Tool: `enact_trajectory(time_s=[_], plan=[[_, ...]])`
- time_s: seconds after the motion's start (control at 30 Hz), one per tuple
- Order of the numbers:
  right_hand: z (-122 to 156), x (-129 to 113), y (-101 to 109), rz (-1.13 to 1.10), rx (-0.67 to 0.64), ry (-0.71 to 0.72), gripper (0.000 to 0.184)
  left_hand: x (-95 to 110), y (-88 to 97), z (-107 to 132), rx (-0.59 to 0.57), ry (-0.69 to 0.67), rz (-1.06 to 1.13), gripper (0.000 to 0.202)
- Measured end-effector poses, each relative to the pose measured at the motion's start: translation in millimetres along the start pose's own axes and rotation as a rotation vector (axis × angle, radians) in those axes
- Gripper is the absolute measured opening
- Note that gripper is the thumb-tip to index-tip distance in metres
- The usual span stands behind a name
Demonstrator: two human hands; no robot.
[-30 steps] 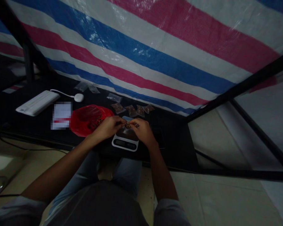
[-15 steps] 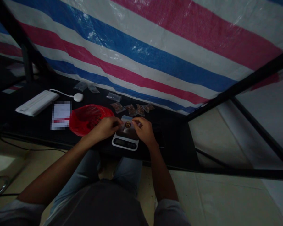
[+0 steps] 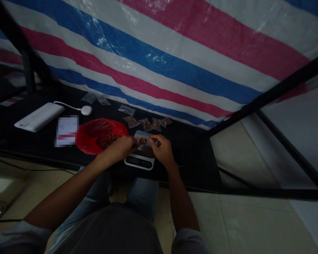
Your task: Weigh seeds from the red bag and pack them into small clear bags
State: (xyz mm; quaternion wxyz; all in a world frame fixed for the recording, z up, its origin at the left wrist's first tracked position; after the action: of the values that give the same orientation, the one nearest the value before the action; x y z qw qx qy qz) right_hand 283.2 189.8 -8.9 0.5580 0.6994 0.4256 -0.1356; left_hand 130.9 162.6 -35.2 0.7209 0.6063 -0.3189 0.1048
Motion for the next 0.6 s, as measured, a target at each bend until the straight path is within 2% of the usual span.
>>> enact_trajectory(time_s=[0.2, 0.3, 0.4, 0.53, 0.6], plan=[[2, -1, 0, -0.010, 0.002, 0.011, 0.019, -4, 2.8, 3, -0.015, -0.033, 0.108, 0.017], [3, -1, 1, -0.002, 0.003, 0.014, 0.018, -13, 16.1, 7, -0.002, -0.051, 0.233, 0.016], [4, 3, 3, -0.014, 0.011, -0.002, 0.018, -34, 39.7, 14, 0.040, -0.031, 0.218, 0.016], [6, 11, 5, -0.036, 0.025, -0.025, 0.018, -73, 61.7, 33, 0.061, 0.151, 0.039, 0.020], [6, 14, 4, -0.036, 0.025, -0.036, 0.017, -83, 66.4, 41, 0.062, 0.212, -0.036, 0.027]])
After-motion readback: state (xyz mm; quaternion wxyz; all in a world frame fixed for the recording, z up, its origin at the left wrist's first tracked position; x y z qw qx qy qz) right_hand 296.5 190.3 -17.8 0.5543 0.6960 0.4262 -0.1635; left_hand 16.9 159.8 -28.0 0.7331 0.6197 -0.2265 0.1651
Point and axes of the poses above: each hand's wrist, its own z-axis away from the middle knuckle, its own y-axis out of the back of the hand, x = y × z, the point moved 10 cm from there along -z, towards the middle knuckle, and after that the axes turned 6 degrees about z, right-handed, at the moved point
